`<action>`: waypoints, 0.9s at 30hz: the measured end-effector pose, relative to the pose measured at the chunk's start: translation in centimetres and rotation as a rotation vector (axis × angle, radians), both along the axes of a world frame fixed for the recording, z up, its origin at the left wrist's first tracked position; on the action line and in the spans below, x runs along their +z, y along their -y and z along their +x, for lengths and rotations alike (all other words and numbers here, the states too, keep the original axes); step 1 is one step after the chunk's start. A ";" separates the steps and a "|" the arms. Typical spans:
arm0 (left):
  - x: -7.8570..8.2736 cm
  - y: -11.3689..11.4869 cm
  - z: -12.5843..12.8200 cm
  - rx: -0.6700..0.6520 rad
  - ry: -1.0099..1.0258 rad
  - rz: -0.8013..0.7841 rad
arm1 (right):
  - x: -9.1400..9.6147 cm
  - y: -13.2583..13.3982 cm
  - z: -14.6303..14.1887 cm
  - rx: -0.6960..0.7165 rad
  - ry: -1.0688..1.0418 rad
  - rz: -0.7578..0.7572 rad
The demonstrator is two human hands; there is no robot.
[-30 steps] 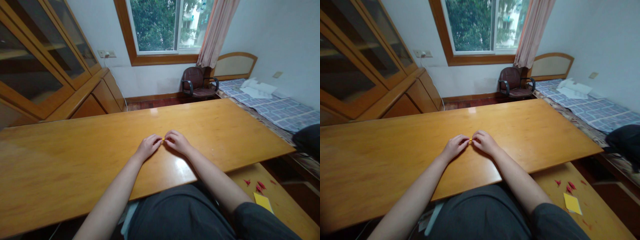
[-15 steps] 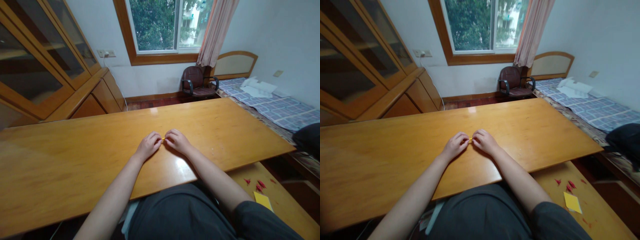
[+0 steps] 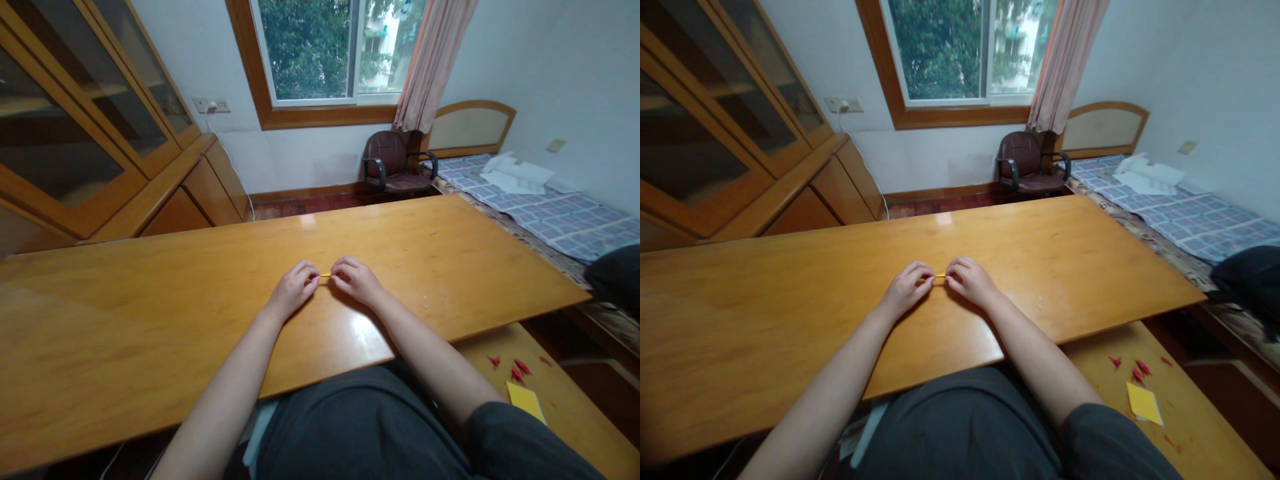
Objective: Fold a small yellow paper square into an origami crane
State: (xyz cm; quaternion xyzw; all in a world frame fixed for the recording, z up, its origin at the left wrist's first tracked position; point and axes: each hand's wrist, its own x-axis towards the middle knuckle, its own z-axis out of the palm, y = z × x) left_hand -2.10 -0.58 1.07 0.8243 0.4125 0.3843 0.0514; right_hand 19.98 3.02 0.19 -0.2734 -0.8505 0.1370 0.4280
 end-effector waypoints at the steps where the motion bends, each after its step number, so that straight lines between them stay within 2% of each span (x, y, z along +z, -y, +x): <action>1: 0.0 0.0 0.0 -0.001 0.005 -0.006 | 0.0 0.0 0.0 -0.001 -0.004 -0.002; 10: 0.0 -0.2 -0.4 0.058 0.069 0.024 | 0.0 -0.1 0.2 0.002 -0.042 -0.009; 19: -0.4 -0.1 0.0 -0.028 0.027 -0.061 | 0.0 0.2 -0.1 0.012 0.002 0.049; 23: -0.3 -0.1 0.2 -0.033 0.083 -0.085 | 0.3 0.3 -0.2 0.016 0.015 0.100; 27: 0.0 0.0 0.3 -0.027 0.136 -0.063 | 0.6 0.5 -0.1 0.018 -0.003 0.083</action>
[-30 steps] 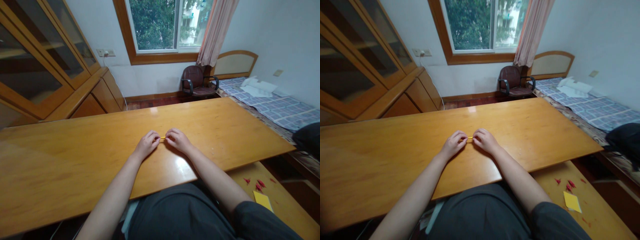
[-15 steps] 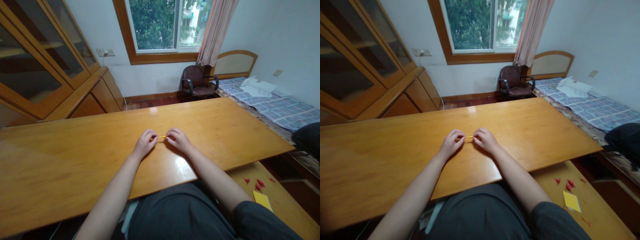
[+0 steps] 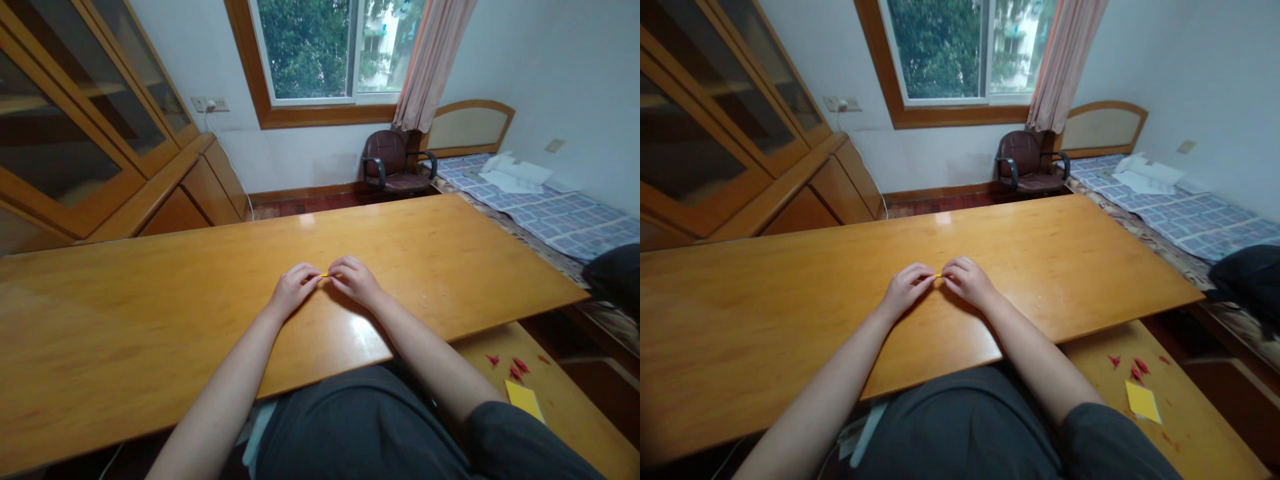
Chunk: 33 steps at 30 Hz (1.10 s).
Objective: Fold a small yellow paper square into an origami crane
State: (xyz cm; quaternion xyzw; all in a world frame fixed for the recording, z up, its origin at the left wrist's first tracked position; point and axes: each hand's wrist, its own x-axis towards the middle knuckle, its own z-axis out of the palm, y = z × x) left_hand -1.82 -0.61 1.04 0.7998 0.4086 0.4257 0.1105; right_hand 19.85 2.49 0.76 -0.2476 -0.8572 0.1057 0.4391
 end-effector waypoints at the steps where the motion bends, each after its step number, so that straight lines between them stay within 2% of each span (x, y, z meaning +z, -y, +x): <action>1: 0.0 0.0 0.0 0.001 0.002 0.011 | 0.0 0.0 0.0 -0.001 -0.006 -0.010; 13: 0.1 0.2 0.0 -0.007 -0.035 0.049 | -0.3 -0.2 -0.1 0.010 0.011 -0.054; 21: 0.1 0.2 -0.1 -0.028 0.081 -0.016 | -0.1 0.1 -0.1 0.012 -0.011 -0.008; 33: 0.6 0.4 0.2 -0.042 0.237 -0.100 | 0.1 0.5 -0.2 0.017 -0.016 -0.031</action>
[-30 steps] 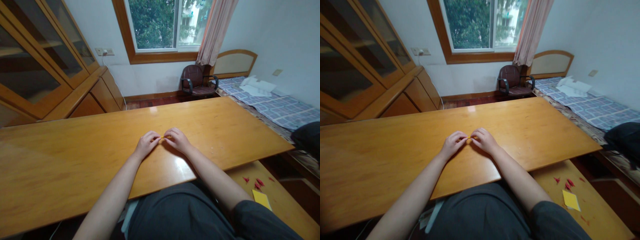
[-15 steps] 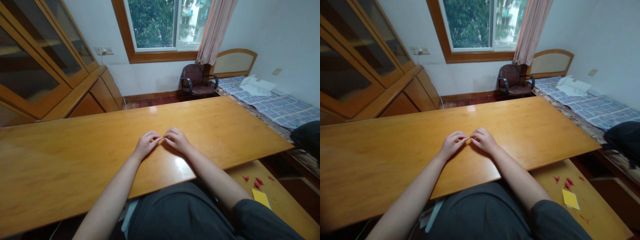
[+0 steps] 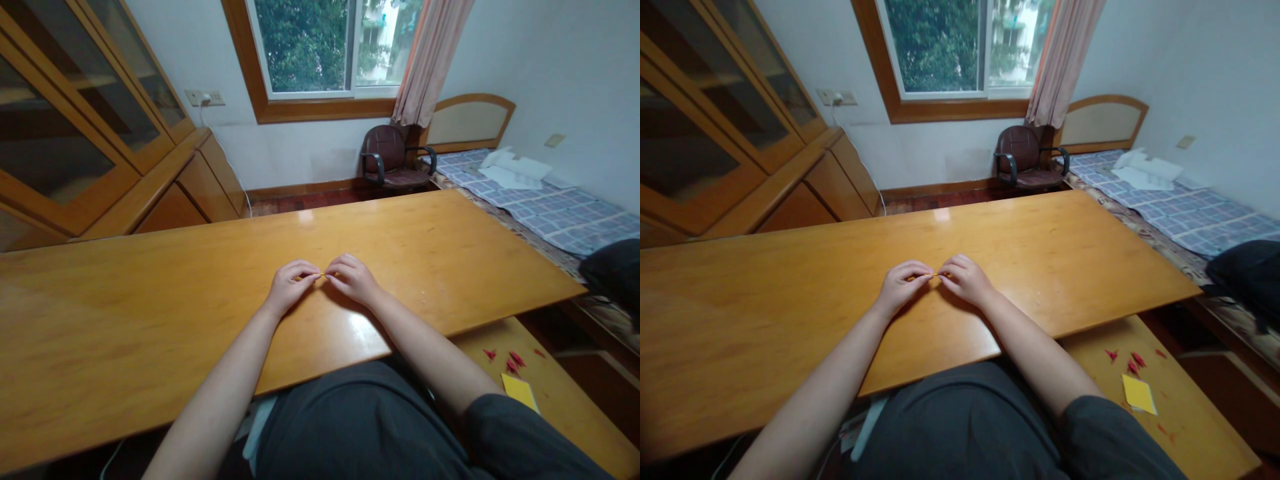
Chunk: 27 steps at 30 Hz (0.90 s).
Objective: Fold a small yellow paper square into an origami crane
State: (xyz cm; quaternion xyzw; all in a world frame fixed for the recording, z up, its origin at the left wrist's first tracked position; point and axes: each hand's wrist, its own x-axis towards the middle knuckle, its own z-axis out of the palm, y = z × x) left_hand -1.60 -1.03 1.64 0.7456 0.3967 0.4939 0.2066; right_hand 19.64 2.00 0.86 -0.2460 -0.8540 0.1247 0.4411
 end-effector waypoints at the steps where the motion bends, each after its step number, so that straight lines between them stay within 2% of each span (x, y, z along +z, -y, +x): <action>1: 0.0 0.0 0.0 -0.001 0.012 0.004 | 0.0 0.0 0.0 0.007 -0.002 0.005; 12: 0.0 -0.1 -0.3 -0.021 0.039 -0.045 | -0.1 -0.1 -0.1 0.026 -0.009 0.012; 20: 0.1 0.1 -0.3 0.034 -0.023 -0.100 | -0.1 0.0 -0.1 0.040 -0.017 -0.119; 27: 0.4 0.2 -0.3 0.054 0.019 -0.151 | 0.1 0.0 -0.2 0.057 0.015 -0.252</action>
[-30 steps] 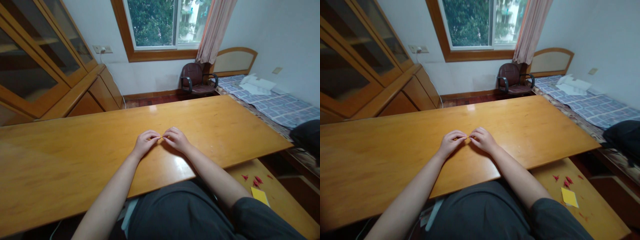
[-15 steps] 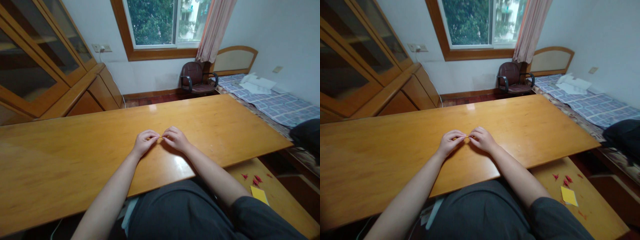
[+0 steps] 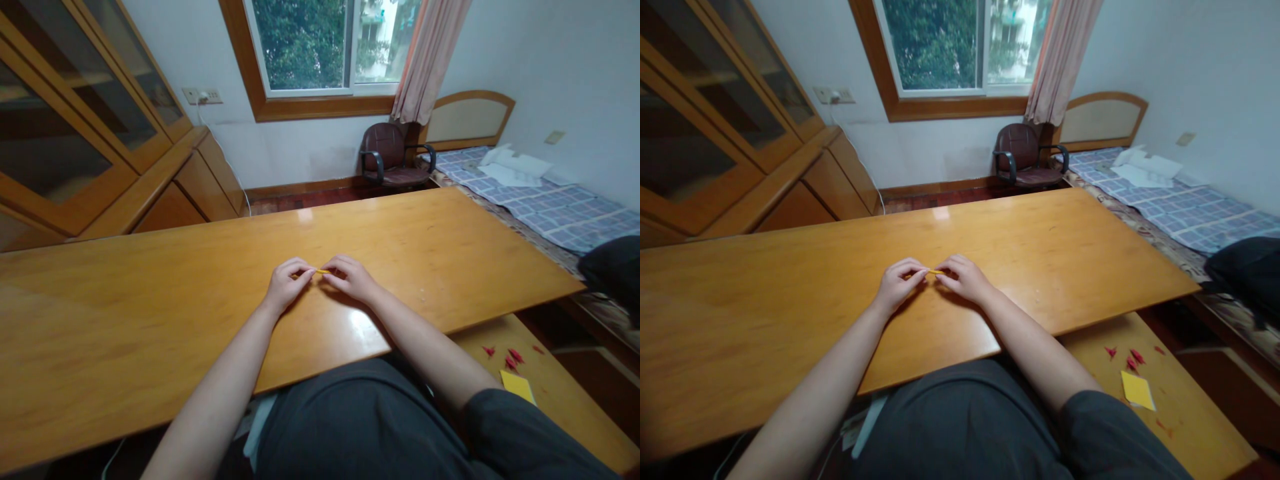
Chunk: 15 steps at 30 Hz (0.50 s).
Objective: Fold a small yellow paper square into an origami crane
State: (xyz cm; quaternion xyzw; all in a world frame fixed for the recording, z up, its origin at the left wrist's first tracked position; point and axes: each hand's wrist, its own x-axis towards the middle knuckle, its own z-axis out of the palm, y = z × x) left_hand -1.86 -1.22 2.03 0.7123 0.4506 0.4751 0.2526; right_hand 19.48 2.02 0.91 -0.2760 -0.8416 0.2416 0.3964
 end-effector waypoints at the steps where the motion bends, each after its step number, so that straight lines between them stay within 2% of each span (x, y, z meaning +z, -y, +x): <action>1: 0.0 0.0 0.0 -0.004 0.004 -0.005 | -0.1 0.0 0.0 0.007 0.003 -0.015; 5: -0.4 -0.2 0.0 -0.024 0.013 -0.051 | -0.4 -0.1 0.0 0.025 0.006 -0.088; 10: -1.3 -0.3 0.1 -0.042 0.068 -0.212 | -0.2 -0.2 0.0 0.030 0.004 -0.175; 15: -0.7 -0.2 0.3 -0.077 -0.014 -0.244 | -0.2 -0.2 0.1 0.064 0.028 -0.220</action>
